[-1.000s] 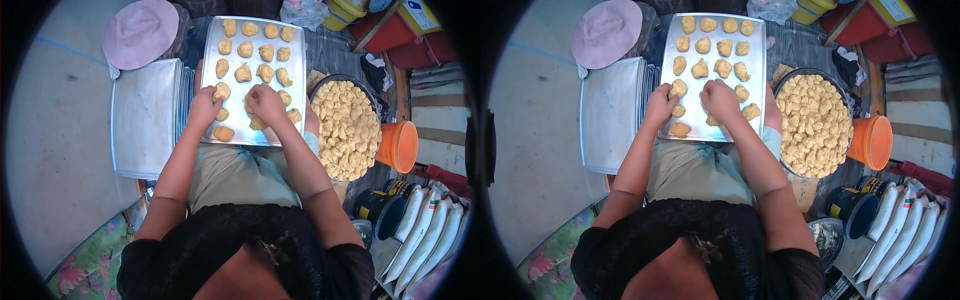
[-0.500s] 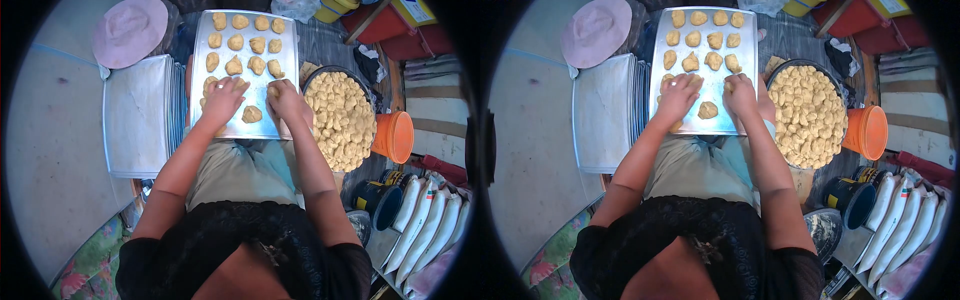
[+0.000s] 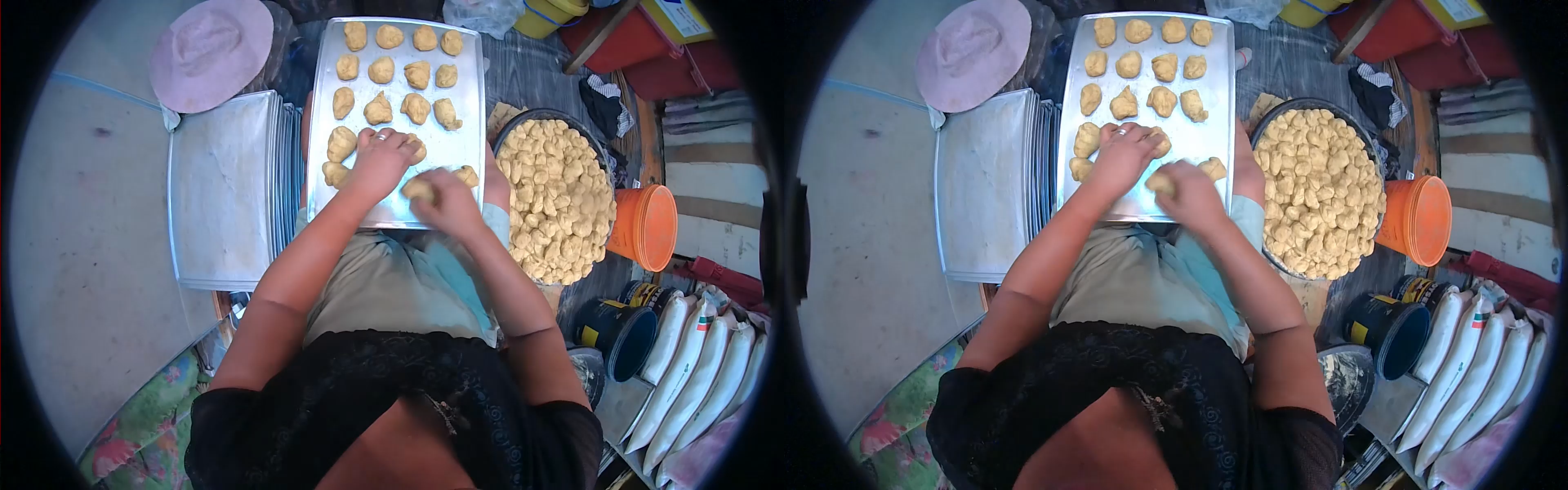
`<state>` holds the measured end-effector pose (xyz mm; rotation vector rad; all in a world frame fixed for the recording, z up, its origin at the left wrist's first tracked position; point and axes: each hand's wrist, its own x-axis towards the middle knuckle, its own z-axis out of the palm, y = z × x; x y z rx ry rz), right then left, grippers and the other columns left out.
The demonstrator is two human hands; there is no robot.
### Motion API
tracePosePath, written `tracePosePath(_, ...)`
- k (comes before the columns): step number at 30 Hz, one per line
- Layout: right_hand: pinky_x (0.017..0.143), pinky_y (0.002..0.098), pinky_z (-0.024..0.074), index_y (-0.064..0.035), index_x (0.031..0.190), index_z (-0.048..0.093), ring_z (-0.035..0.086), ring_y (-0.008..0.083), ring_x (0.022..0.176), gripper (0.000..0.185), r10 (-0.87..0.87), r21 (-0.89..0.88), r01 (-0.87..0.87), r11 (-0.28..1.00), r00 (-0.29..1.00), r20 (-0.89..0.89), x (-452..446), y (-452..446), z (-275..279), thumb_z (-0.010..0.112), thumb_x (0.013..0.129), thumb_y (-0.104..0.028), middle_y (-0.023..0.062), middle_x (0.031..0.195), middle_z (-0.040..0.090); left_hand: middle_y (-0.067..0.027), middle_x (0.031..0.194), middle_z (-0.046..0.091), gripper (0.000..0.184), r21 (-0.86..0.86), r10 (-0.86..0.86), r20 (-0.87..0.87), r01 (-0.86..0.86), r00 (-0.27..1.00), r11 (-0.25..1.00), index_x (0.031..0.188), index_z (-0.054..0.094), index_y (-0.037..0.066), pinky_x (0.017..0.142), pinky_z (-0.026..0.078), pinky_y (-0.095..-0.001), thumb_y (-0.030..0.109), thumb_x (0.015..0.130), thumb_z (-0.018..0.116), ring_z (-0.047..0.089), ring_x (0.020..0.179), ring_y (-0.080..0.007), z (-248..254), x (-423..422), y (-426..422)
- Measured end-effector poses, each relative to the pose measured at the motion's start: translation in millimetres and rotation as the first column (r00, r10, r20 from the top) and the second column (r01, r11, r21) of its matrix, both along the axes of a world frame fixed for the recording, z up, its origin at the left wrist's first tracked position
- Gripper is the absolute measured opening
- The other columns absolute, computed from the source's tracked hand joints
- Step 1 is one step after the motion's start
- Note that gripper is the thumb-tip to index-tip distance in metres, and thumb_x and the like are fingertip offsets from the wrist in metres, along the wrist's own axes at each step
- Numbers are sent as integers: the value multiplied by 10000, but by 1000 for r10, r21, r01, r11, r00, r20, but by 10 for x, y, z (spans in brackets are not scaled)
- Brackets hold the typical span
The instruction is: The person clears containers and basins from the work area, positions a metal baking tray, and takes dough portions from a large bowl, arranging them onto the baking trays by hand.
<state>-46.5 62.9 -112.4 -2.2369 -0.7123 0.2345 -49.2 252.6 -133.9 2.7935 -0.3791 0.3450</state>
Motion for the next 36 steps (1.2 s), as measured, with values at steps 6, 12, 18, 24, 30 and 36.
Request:
tracePosePath(6, 818, 456, 493, -53, 1059, 601, 620, 343, 966, 396, -337, -242, 379, 893, 920, 197, 446, -37, 61, 691, 847, -375, 169, 919, 673, -58, 1188, 623, 266, 79, -46, -28, 48, 999, 996, 1095, 710, 178, 1000, 319, -500, 189, 843, 628, 569, 1116, -226, -61, -36, -137)
tracePosePath(12, 895, 455, 453, -16, 1107, 600, 580, 366, 1070, 468, -310, -155, 337, 929, 935, 175, 347, -324, -15, 753, 771, -304, 217, 1243, 551, -110, 1210, 599, 343, -167, 206, -28, -208, 978, 964, 1197, 623, 104, 1002, 326, -484, 228, 878, 642, 547, 1136, -298, 155, -621, 250)
tracePosePath(18, 872, 418, 479, -69, 1105, 612, 572, 366, 1044, 374, -66, -68, 73, 995, 993, 100, -110, -452, -250, 701, 746, -121, 165, 1197, 566, -144, 1154, 581, 325, -211, 337, -286, -402, 897, 891, 1160, 622, 60, 912, 404, -460, 157, 852, 659, 540, 1092, -342, 110, -1140, 678)
tracePosePath(24, 924, 466, 381, -104, 1032, 652, 538, 338, 1078, 343, 19, -125, 30, 992, 927, 374, -332, 31, 51, 627, 694, -50, 128, 1105, 602, -183, 1012, 573, 367, -219, 306, 70, -285, 949, 933, 1159, 612, 39, 821, 463, -443, 151, 826, 718, 566, 920, -361, 18, -1091, 741)
tracePosePath(30, 825, 442, 476, -89, 1027, 600, 590, 335, 977, 285, 357, 48, -372, 927, 914, 194, -505, 815, -154, 697, 763, -130, 129, 1073, 597, -197, 931, 596, 379, -416, 411, -194, -454, 891, 788, 1175, 611, 27, 759, 501, -440, 222, 862, 697, 612, 848, -393, 32, -967, 663)
tracePosePath(36, 733, 449, 496, -45, 970, 587, 619, 343, 838, 305, 8, -29, -6, 1000, 999, 46, -376, 732, -125, 707, 822, -283, 129, 883, 623, -168, 950, 602, 339, -366, 335, -372, -469, 865, 804, 1158, 654, 73, 754, 497, -436, 285, 893, 656, 608, 851, -355, 112, -1054, 667)
